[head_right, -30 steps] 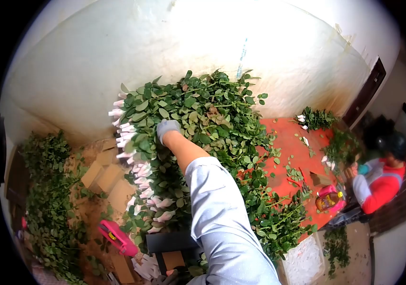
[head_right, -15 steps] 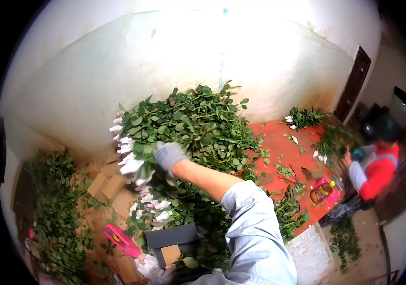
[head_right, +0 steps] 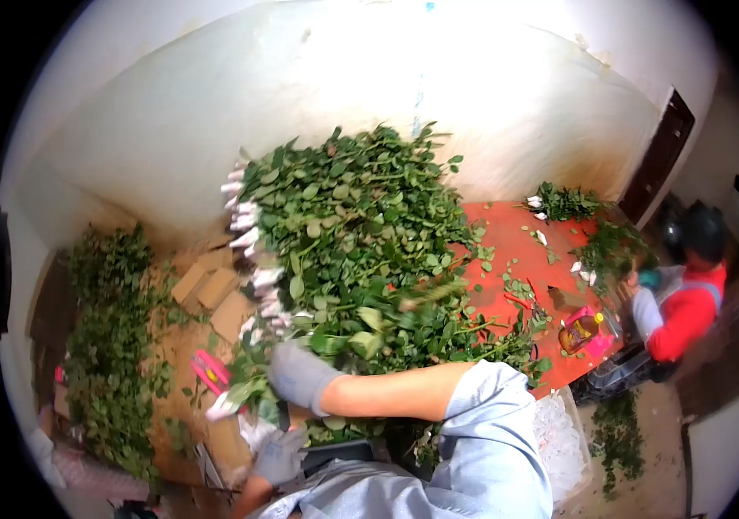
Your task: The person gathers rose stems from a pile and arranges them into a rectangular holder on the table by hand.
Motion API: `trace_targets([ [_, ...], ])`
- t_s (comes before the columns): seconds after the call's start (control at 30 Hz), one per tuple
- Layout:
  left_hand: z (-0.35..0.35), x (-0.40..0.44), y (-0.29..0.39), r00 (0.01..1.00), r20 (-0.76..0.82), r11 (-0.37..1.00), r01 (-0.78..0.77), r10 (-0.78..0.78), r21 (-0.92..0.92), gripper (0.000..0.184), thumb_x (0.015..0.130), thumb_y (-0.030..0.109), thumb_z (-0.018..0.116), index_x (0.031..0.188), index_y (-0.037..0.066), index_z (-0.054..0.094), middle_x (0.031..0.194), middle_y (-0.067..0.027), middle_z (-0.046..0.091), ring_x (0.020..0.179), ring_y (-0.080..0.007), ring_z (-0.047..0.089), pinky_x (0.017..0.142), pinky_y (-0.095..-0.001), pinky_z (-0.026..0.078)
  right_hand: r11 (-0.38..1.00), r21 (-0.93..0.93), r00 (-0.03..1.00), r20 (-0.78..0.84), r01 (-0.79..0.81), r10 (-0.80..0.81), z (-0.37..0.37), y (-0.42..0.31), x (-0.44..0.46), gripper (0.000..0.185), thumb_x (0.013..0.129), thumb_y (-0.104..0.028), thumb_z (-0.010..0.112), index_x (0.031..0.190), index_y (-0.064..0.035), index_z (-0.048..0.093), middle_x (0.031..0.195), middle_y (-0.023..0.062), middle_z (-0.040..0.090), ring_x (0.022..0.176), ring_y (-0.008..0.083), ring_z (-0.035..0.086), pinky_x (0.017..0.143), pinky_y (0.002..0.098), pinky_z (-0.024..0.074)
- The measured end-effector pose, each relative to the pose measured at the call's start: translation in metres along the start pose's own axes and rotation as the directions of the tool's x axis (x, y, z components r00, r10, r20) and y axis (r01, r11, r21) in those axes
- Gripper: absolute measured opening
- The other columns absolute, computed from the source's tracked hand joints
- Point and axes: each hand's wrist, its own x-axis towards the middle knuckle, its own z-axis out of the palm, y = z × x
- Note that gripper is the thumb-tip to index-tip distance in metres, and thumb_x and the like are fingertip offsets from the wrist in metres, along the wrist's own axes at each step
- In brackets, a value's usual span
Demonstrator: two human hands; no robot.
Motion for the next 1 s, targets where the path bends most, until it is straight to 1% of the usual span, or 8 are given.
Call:
trace_targets([
  [0.07,-0.001,-0.002,0.002,1.0,-0.021,1.0,0.012,-0.012,-0.012,0.035,0.085,0.023,0.068,0.118,0.01,0.07,0.134,-0.0041,0.064,0.099,-0.0304,0.06,0.09,-0.0444,0.048,0.988,0.154,0.962,0.274,-0.026,-0.018,-0.001,-0.001,-0.017,0.017,0.09,-0.022,0.058,0.096,-0.0091,0.068,0.086,0.0089,0.065,0.082,0.0253,0.062,0.068,0.0397,0.0472],
  [0.17,0.013,-0.008,-0.001,0.998,-0.049,0.999,0.04,-0.041,-0.018,0.035,0.088,0.023,0.066,0.12,0.008,0.07,0.132,-0.0071,0.065,0.106,-0.0316,0.059,0.093,-0.0461,0.047,0.991,0.09,0.91,0.412,-0.096,0.051,0.014,-0.011,-0.053,0.013,0.091,-0.019,0.058,0.095,-0.0124,0.068,0.089,0.0071,0.068,0.088,0.0237,0.066,0.07,0.0373,0.0483],
  [0.27,-0.012,0.001,0.015,0.983,0.099,0.987,0.157,-0.155,-0.011,0.035,0.089,0.023,0.065,0.121,0.009,0.07,0.134,-0.0067,0.065,0.108,-0.03,0.059,0.094,-0.0455,0.047,0.99,0.086,0.827,0.561,-0.11,0.044,0.054,-0.024,-0.078,0.02,0.093,-0.018,0.057,0.11,-0.0114,0.066,0.101,0.0101,0.068,0.092,0.0251,0.067,0.073,0.0388,0.0501],
  [0.37,-0.006,-0.001,0.008,0.992,0.027,0.992,0.124,-0.124,-0.016,0.034,0.085,0.019,0.068,0.118,0.009,0.072,0.135,-0.0044,0.064,0.104,-0.0281,0.058,0.092,-0.0432,0.048,0.981,0.152,0.836,0.548,-0.12,0.017,0.126,-0.039,-0.104,0.024,0.095,-0.018,0.054,0.112,-0.0118,0.07,0.099,0.0104,0.07,0.093,0.03,0.069,0.072,0.0427,0.0518],
  [0.53,0.002,-0.002,0.005,0.995,0.02,0.995,0.1,-0.1,0.015,0.036,0.079,0.014,0.071,0.115,0.01,0.073,0.138,0.0002,0.063,0.101,-0.0239,0.058,0.092,-0.0404,0.048,0.978,0.112,0.792,0.606,-0.176,0.073,0.115,-0.045,-0.096,0.024,0.094,-0.022,0.058,0.112,-0.0098,0.068,0.107,0.0121,0.067,0.095,0.0294,0.067,0.074,0.042,0.0525],
  [0.63,0.003,-0.001,0.005,0.979,0.142,0.989,0.14,-0.144,0.042,0.035,0.088,0.02,0.066,0.123,0.015,0.069,0.147,0.003,0.056,0.111,-0.0241,0.057,0.098,-0.051,0.044,0.959,0.058,0.805,0.559,-0.276,0.198,0.075,-0.051,-0.073,0.024,0.09,-0.022,0.064,0.109,-0.0078,0.065,0.108,0.0127,0.064,0.099,0.0281,0.065,0.075,0.041,0.0543],
  [0.77,-0.005,0.0,0.009,0.984,0.099,0.989,0.144,-0.147,0.03,0.036,0.088,0.019,0.066,0.123,0.014,0.069,0.146,0.0024,0.057,0.11,-0.0244,0.058,0.098,-0.0485,0.046,0.921,0.279,0.902,0.408,-0.272,0.143,0.085,-0.068,-0.043,0.02,0.096,-0.017,0.054,0.111,-0.0091,0.063,0.104,0.0116,0.068,0.095,0.0277,0.07,0.073,0.0425,0.0582],
  [1.0,-0.009,0.001,0.009,0.991,0.066,0.994,0.112,-0.113,0.016,0.035,0.087,0.018,0.067,0.121,0.012,0.07,0.143,-0.0006,0.06,0.108,-0.0255,0.059,0.101,-0.0457,0.047,0.776,0.522,0.826,0.564,-0.354,-0.002,0.132,-0.084,-0.028,0.025,0.101,-0.026,0.052,0.12,-0.0097,0.057,0.116,0.0191,0.068,0.1,0.0362,0.07,0.083,0.0471,0.0567],
])
